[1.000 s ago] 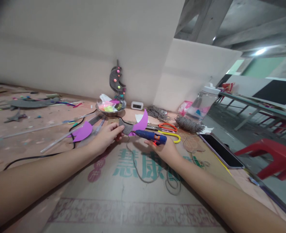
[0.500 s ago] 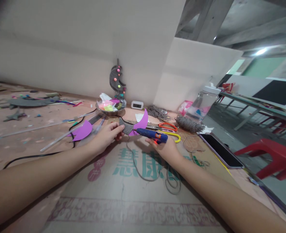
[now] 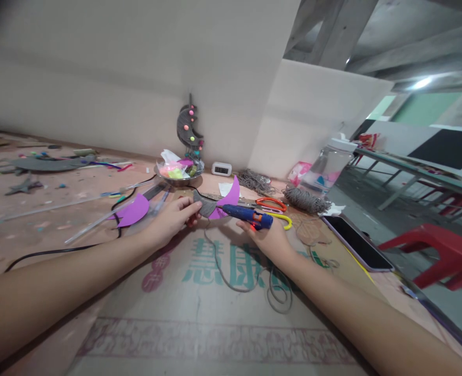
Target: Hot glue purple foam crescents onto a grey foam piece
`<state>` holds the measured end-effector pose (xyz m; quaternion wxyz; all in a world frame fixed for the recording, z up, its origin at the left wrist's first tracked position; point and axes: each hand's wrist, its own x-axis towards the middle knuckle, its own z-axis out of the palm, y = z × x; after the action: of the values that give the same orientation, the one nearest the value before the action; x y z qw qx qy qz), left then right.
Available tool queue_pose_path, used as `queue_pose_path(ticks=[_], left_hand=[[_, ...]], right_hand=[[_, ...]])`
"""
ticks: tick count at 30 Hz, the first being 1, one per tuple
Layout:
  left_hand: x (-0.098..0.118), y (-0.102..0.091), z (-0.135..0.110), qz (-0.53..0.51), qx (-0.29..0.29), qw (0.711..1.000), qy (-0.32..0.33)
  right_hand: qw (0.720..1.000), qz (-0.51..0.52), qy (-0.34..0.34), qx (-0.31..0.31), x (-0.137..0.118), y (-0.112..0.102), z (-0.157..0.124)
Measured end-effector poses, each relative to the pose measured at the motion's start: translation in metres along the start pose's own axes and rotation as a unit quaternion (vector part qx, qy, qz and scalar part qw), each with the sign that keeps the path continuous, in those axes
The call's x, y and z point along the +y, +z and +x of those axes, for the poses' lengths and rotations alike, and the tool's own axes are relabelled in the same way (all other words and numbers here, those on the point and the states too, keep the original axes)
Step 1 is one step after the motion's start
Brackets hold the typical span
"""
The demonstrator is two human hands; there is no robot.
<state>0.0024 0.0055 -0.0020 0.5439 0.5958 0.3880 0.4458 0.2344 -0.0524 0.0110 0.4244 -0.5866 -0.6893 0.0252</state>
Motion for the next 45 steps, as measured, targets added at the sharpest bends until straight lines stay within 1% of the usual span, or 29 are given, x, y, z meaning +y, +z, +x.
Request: queue_pose_path(ticks=[7,13,17,22,25,29,33,36,38,41,43,45], left_hand=[[0.001,0.001,-0.002,-0.007,-0.010,1.000,0.003],[-0.003,-0.001,0.000,0.017,-0.021,0.999,0.017],[-0.006,-0.002,0.002,0.023,-0.030,0.999,0.027],[-0.002,-0.001,0.001,-0.021,-0.035,0.999,0.005],[0.001,0.000,0.000,-0.049,-0.032,0.998,-0.015],[0.004,0.001,-0.001,-0.058,-0.023,0.998,-0.026],[0.004,0.002,0.000,-0.060,-0.017,0.998,-0.029],[0.003,0.002,0.000,-0.052,-0.021,0.998,-0.021],[0.001,0.002,0.000,-0.037,-0.039,0.999,-0.002],[-0.003,0.003,0.000,-0.023,-0.084,0.996,0.029],[-0.005,0.003,0.001,-0.032,-0.099,0.994,0.031],[-0.006,0.002,0.002,-0.041,-0.103,0.993,0.027]], right_hand=[[1.000,0.011,-0.007,0.024,0.001,0.001,0.000],[1.000,0.006,0.011,-0.001,0.002,-0.001,0.002],[1.000,0.017,0.017,-0.003,-0.001,-0.002,0.002],[0.998,0.063,0.031,-0.006,-0.006,-0.008,-0.004],[0.996,0.073,0.040,-0.027,-0.010,-0.013,-0.007],[0.995,0.078,0.028,-0.046,-0.016,-0.014,-0.007],[0.997,0.072,0.018,-0.035,-0.014,-0.012,-0.006],[0.998,0.064,0.012,-0.014,-0.008,-0.012,-0.003],[0.997,0.069,0.026,0.017,-0.003,-0.013,0.001],[0.987,0.123,0.089,0.059,0.004,-0.013,0.008],[0.971,0.188,0.130,0.069,0.007,-0.011,0.012],[0.950,0.260,0.154,0.075,0.010,-0.009,0.016]])
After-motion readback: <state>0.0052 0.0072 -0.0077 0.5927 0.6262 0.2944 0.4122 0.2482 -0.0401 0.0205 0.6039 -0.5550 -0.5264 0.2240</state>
